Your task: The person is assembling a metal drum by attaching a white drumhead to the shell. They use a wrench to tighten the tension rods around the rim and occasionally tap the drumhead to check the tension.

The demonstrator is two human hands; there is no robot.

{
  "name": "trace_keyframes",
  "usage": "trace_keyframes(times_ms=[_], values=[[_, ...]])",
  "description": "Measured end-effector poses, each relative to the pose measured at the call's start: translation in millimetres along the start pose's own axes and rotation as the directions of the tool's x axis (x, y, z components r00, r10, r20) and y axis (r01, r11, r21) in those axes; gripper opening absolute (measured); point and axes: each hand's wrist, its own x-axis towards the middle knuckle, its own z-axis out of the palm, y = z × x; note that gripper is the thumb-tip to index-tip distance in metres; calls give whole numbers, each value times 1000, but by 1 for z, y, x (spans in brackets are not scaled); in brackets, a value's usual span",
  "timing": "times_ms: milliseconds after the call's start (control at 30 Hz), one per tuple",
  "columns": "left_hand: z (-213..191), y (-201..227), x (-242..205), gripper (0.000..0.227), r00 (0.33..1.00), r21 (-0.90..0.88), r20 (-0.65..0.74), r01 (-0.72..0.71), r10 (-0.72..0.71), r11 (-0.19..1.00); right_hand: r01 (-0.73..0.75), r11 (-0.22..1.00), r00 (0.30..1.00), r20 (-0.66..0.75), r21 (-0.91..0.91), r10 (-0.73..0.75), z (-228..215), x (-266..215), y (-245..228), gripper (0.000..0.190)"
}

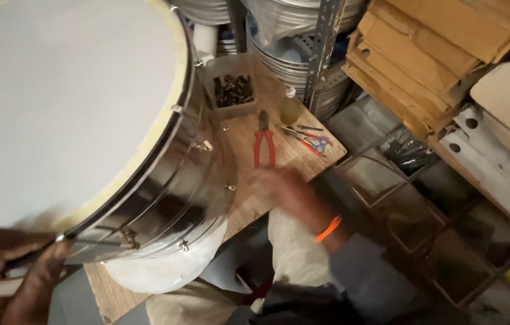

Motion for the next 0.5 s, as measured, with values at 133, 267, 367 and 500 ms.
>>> trace_keyframes(times_ms=[133, 267, 367, 500], values=[[-7, -26, 18, 21, 984, -56, 125, -118, 124, 991, -67, 981, 964, -265, -181, 17, -62, 14, 31, 20], [-20, 12, 34, 20, 997, 26, 74, -30, 28, 999, -61, 996, 956, -283, 59, 75, -51, 29, -11, 18], [-25, 79, 52, 26, 986, 271, -69, 165, -152, 948, 68, 981, 982, -185, 183, -34, -25, 45, -49, 29], [36, 159, 91, 29, 970, 380, -211, -36, 124, 924, 269, 948, 949, -215, 170, -231, -1, 51, -88, 39]])
